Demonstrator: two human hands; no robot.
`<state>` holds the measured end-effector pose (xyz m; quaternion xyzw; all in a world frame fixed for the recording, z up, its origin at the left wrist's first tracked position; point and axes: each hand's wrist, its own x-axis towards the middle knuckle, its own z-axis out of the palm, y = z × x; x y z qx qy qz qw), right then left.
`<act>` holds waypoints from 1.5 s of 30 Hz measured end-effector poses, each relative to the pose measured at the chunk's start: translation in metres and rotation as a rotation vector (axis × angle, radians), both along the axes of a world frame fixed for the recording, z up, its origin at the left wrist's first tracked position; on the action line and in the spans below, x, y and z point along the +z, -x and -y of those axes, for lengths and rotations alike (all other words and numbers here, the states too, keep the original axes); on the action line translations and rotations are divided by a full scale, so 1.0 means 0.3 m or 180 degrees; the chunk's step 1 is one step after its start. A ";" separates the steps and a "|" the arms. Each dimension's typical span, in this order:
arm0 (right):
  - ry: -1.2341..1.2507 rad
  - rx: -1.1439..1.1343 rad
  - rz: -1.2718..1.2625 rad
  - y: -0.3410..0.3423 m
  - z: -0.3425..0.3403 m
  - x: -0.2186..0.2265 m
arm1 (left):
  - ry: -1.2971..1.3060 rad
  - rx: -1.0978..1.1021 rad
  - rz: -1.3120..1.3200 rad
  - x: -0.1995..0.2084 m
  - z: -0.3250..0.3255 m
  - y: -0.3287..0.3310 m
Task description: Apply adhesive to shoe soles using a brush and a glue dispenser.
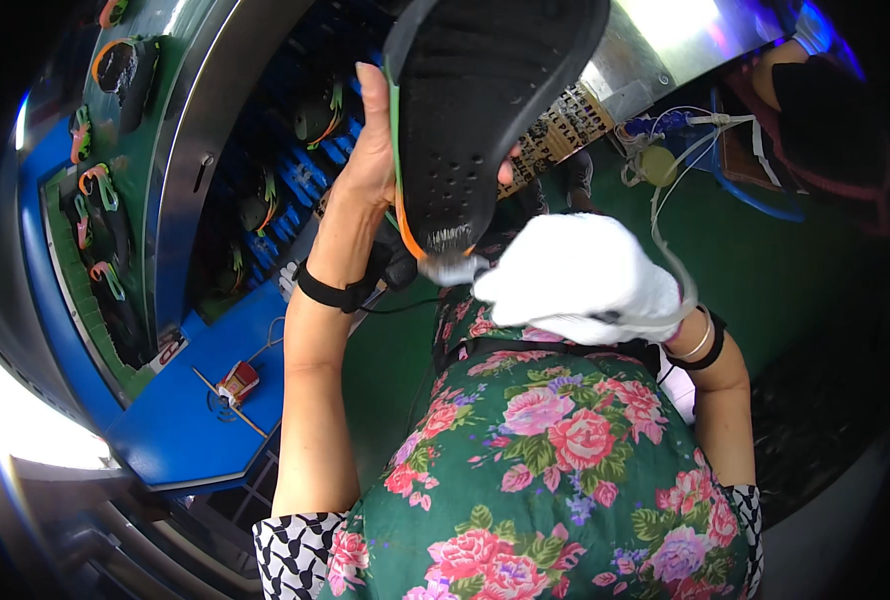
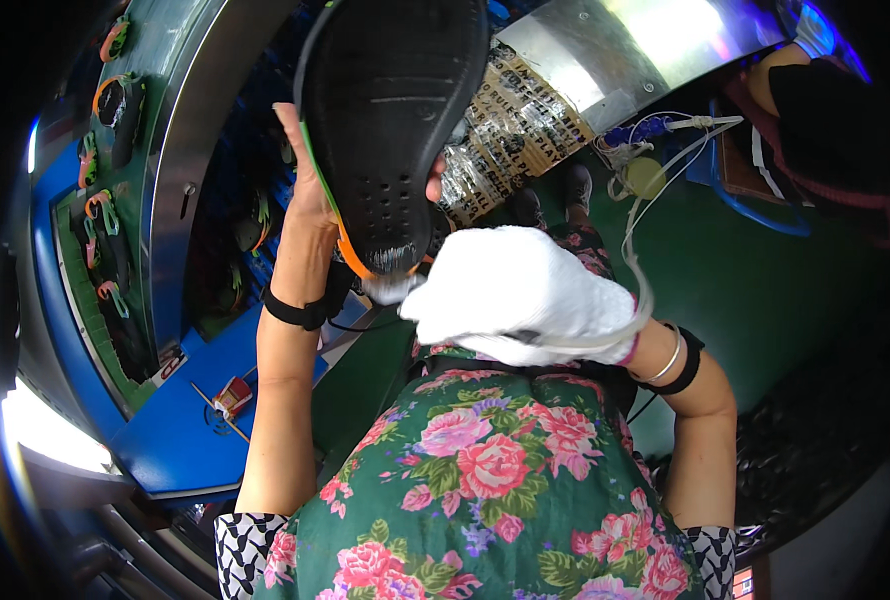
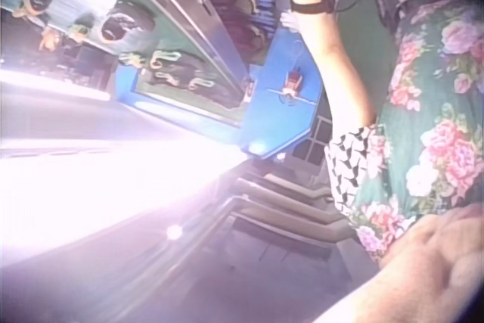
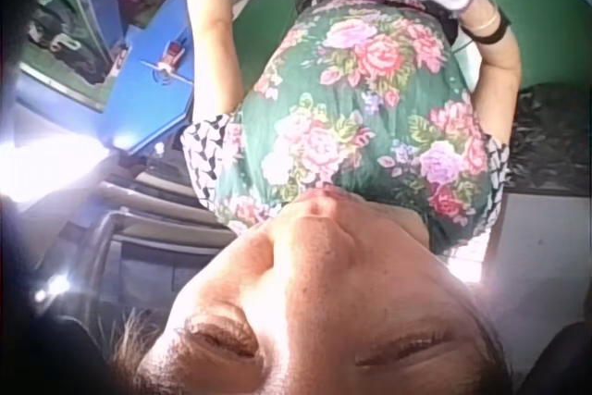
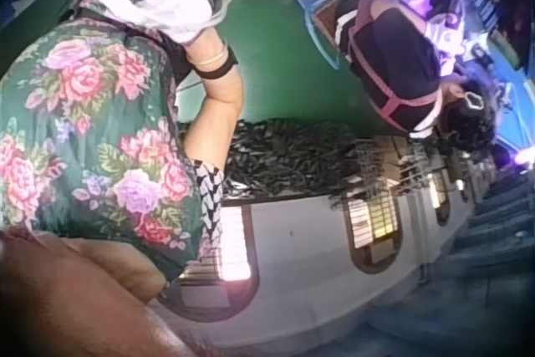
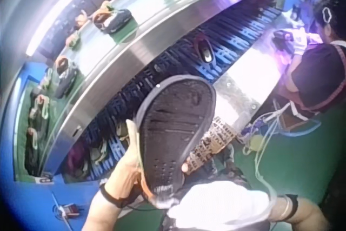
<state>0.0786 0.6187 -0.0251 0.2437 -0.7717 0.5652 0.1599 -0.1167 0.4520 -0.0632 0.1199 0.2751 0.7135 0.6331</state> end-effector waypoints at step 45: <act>-0.0010 -0.1109 0.0032 0.044 -0.134 0.006 | 0.0833 0.1387 0.1705 -0.106 -0.075 -0.200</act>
